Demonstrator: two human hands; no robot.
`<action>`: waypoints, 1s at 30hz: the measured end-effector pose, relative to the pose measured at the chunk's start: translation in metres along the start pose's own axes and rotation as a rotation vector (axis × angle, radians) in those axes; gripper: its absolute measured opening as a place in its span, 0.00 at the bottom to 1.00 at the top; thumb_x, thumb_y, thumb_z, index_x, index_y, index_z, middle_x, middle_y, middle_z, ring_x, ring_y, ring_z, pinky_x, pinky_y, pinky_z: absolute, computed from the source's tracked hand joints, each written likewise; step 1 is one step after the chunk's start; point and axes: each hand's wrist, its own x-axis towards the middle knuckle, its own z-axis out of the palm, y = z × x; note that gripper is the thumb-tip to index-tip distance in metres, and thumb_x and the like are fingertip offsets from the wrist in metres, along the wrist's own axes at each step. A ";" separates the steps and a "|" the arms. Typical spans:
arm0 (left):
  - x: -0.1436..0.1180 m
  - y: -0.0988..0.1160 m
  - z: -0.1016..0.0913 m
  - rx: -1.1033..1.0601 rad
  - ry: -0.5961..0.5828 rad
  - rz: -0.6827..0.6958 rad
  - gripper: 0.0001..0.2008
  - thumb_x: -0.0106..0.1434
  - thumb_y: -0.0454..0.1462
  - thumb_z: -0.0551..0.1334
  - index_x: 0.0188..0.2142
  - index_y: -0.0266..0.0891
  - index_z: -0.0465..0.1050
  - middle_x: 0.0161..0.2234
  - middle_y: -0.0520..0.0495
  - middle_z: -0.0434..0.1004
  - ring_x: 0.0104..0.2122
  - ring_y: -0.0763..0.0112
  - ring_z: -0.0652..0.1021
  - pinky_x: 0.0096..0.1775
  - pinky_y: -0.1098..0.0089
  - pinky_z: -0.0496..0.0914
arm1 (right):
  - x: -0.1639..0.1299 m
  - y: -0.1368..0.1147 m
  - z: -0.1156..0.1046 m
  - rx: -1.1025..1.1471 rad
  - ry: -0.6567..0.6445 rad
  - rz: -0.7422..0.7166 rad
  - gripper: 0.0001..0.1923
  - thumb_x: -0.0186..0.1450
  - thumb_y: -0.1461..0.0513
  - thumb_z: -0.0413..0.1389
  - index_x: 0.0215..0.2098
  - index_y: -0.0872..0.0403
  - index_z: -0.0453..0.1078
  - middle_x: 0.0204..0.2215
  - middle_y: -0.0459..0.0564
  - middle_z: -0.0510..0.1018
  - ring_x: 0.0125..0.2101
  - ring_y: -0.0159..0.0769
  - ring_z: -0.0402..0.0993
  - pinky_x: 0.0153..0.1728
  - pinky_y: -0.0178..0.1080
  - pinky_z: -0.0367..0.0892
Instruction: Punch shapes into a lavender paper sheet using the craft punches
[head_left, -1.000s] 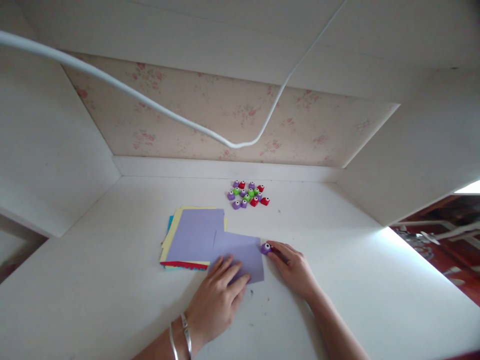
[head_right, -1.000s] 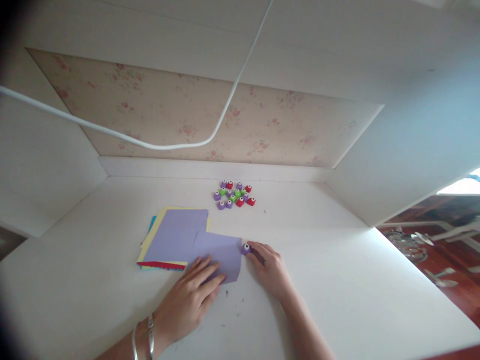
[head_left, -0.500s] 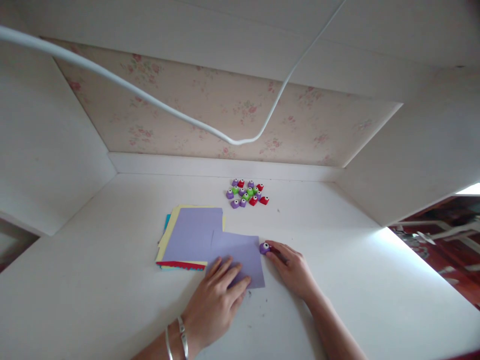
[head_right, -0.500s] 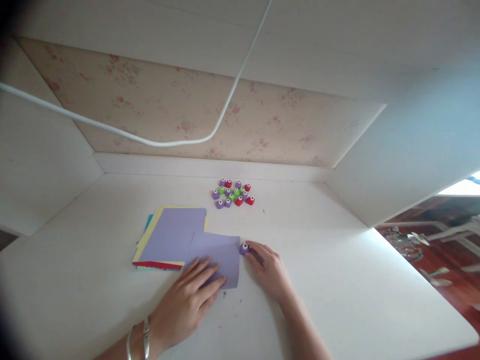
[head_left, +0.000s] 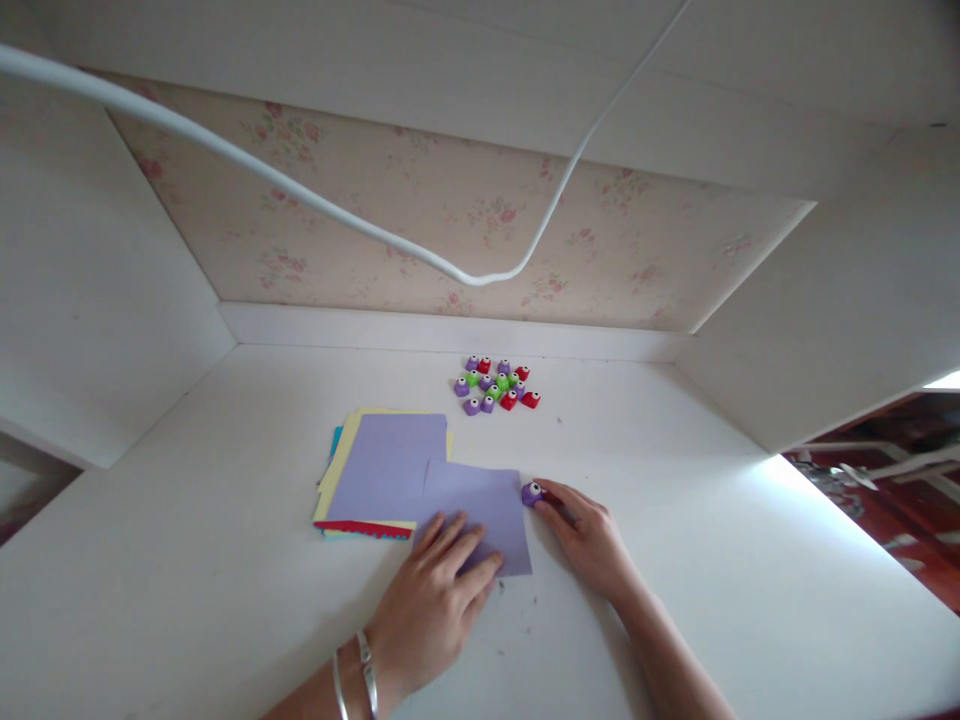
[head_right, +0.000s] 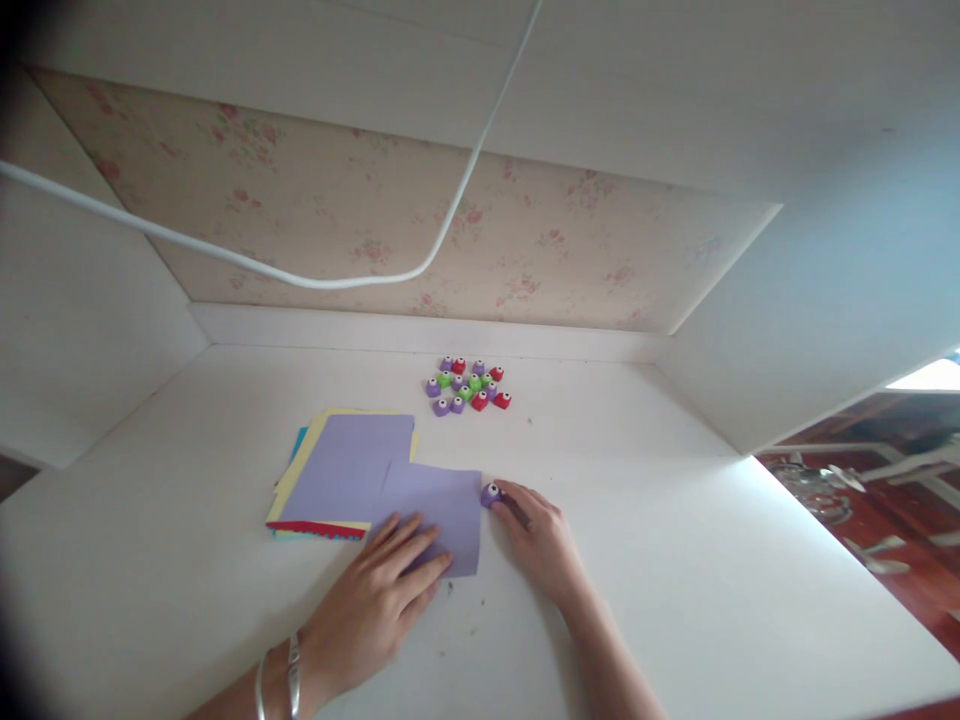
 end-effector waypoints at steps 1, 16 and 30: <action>0.000 0.000 0.000 0.001 -0.002 -0.002 0.15 0.69 0.39 0.56 0.53 0.51 0.73 0.54 0.50 0.74 0.56 0.60 0.73 0.56 0.49 0.71 | 0.000 0.000 0.000 -0.002 0.003 0.000 0.15 0.69 0.54 0.54 0.50 0.47 0.74 0.48 0.48 0.81 0.48 0.41 0.78 0.51 0.43 0.73; 0.000 0.000 0.001 0.002 -0.010 -0.007 0.15 0.69 0.39 0.57 0.53 0.51 0.73 0.54 0.49 0.73 0.56 0.60 0.73 0.57 0.49 0.71 | 0.001 0.001 0.001 -0.014 0.002 -0.015 0.15 0.69 0.54 0.54 0.50 0.47 0.75 0.48 0.49 0.81 0.48 0.42 0.78 0.51 0.43 0.73; -0.003 -0.002 0.002 -0.062 -0.034 -0.060 0.18 0.71 0.36 0.54 0.58 0.49 0.69 0.57 0.50 0.71 0.59 0.62 0.71 0.60 0.50 0.70 | 0.000 0.001 0.001 -0.036 0.022 -0.026 0.14 0.69 0.55 0.53 0.49 0.47 0.75 0.47 0.48 0.81 0.47 0.42 0.79 0.49 0.42 0.74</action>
